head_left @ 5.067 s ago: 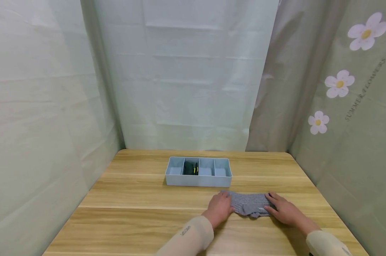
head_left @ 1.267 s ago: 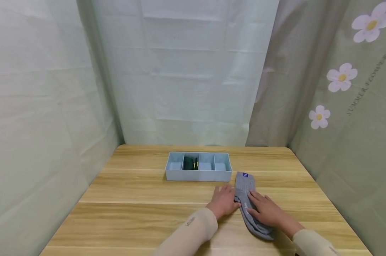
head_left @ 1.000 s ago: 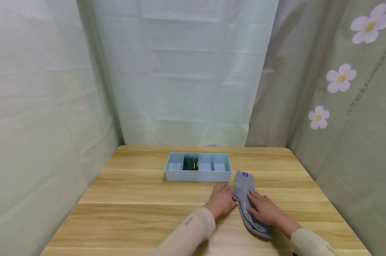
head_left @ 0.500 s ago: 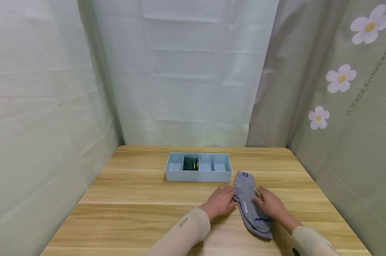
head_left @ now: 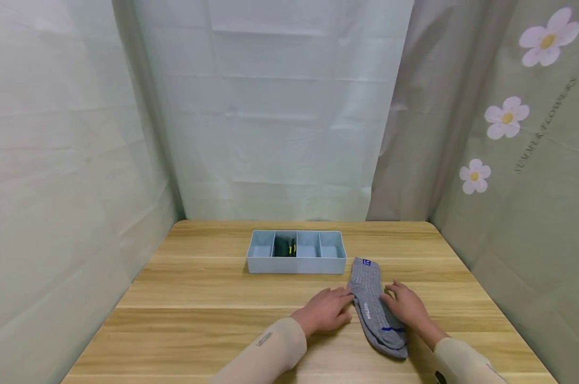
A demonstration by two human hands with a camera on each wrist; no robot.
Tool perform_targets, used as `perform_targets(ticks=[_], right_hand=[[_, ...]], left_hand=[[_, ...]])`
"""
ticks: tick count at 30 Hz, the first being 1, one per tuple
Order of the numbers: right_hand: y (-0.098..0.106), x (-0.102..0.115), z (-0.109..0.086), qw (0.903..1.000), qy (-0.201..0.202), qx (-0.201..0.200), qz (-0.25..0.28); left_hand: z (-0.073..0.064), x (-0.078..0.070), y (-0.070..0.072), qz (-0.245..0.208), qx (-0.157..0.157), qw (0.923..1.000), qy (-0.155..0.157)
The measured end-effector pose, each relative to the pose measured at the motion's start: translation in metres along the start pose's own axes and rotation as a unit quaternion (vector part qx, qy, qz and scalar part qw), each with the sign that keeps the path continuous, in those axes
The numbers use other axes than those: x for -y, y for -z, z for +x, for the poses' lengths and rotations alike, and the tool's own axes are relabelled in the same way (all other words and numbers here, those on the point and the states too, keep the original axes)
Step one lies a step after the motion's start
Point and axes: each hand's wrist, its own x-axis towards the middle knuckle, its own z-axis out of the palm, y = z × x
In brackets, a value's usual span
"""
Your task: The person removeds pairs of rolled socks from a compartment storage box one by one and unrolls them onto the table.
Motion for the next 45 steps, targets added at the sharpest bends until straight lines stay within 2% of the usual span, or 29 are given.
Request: perform_targets(ticks=[10, 21, 29, 36, 45], right_hand=[[-0.006, -0.001, -0.001, 0.9999, 0.004, -0.012, -0.003], [-0.007, 0.002, -0.001, 0.9999, -0.005, -0.011, 0.006], [-0.003, 0.006, 0.001, 0.9986, -0.034, -0.012, 0.040], [-0.004, 0.007, 0.004, 0.9927, -0.071, -0.015, 0.096], [-0.005, 0.012, 0.005, 0.9911, -0.062, -0.043, 0.110]], left_hand=[[-0.004, 0.001, -0.002, -0.015, 0.017, 0.9998, -0.001], [-0.003, -0.003, -0.003, 0.018, 0.029, 0.9994, -0.008], [-0.002, -0.003, -0.003, 0.016, 0.037, 0.9992, -0.001], [-0.002, -0.004, -0.003, 0.009, 0.036, 0.9993, 0.002], [0.000, -0.003, -0.004, 0.019, 0.032, 0.9993, -0.005]])
